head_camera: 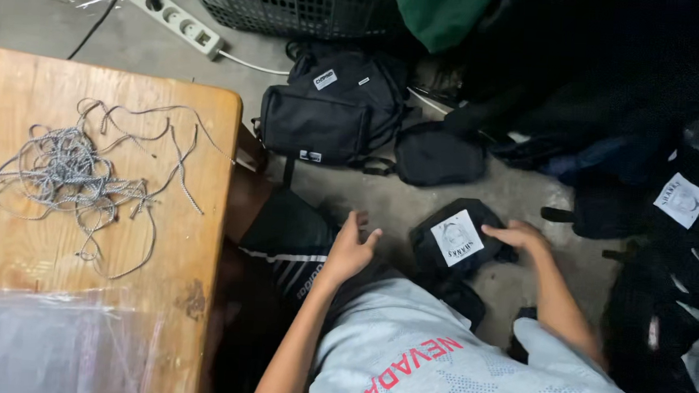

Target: The person attaches a sticker and a chain to a small black bag, places it into a clear plastic bag, and repeats the process with additional bags. The person handles stickers, chains, and plastic bags throughout the task.

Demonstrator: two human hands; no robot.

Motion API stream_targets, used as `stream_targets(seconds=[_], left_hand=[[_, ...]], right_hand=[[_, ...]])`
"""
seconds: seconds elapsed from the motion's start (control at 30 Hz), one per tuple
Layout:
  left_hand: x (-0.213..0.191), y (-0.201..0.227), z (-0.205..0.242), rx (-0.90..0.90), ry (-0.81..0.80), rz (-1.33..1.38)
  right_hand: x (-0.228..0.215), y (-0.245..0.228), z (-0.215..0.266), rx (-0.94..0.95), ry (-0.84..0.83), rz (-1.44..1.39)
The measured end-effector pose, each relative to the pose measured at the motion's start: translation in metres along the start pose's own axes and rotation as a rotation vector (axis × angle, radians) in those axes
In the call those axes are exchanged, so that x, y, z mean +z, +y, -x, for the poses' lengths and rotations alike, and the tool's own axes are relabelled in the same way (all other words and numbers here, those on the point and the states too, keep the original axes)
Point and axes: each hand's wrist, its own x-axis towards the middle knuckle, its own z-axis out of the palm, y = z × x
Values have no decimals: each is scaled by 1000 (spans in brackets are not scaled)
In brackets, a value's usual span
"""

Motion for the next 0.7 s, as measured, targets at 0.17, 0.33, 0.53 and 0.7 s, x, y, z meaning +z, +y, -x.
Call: stream_targets(seconds=[0.17, 0.33, 0.53, 0.7], left_hand=[[-12, 17, 15, 55, 7, -38], [-35, 32, 52, 55, 72, -11], [-56, 19, 88, 35, 176, 168], [-62, 27, 103, 305, 40, 460]], right_hand=[[11, -42, -86, -211, 422, -648], [-7, -94, -168, -155, 384, -805], [-120, -153, 149, -362, 176, -790], [-141, -169, 271, -909, 445, -110]])
